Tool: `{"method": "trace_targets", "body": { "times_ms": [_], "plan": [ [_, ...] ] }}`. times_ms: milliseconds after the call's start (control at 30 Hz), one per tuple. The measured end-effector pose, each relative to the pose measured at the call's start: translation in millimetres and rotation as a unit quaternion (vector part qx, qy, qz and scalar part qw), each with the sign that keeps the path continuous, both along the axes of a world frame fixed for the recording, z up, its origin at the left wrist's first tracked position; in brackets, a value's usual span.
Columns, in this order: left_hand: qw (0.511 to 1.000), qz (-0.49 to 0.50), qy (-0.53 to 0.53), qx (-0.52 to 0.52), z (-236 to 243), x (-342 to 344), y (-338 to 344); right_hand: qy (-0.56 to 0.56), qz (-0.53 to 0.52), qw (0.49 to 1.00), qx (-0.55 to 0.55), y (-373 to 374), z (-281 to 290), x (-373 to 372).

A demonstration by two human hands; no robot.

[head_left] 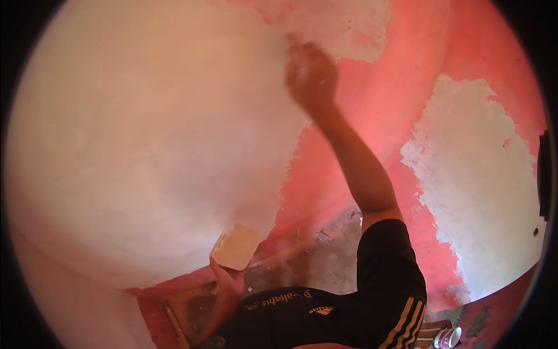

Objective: The person applies white plaster to a pink-painted wall using a putty knife, repeatedly scraping plaster from a small container onto the tool and spreading it across the wall surface.

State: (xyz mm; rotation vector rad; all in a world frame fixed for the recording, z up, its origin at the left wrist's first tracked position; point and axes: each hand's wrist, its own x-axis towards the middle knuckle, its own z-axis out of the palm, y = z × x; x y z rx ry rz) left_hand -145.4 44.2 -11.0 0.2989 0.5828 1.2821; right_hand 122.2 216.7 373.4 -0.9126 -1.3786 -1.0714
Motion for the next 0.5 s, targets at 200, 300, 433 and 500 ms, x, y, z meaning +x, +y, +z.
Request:
{"method": "trace_targets", "body": {
  "times_ms": [200,300,433,500],
  "plan": [
    [1.0,0.0,0.004,-0.022,5.6,-0.4,-0.3,0.159,0.056,0.986,-0.006,-11.7,43.9,125.5],
    [0.999,-0.025,-0.011,-0.032,13.6,7.5,-6.3,0.447,-0.181,0.86,-0.169,-34.1,94.9,222.9],
    [0.998,-0.021,0.006,-0.055,17.8,-1.8,3.0,0.213,-0.198,0.956,-0.048,37.0,54.1,137.8],
    [1.0,-0.002,0.0,-0.013,14.7,-2.5,6.0,-0.007,-0.031,0.995,0.092,36.0,10.4,45.2]
  ]
}}
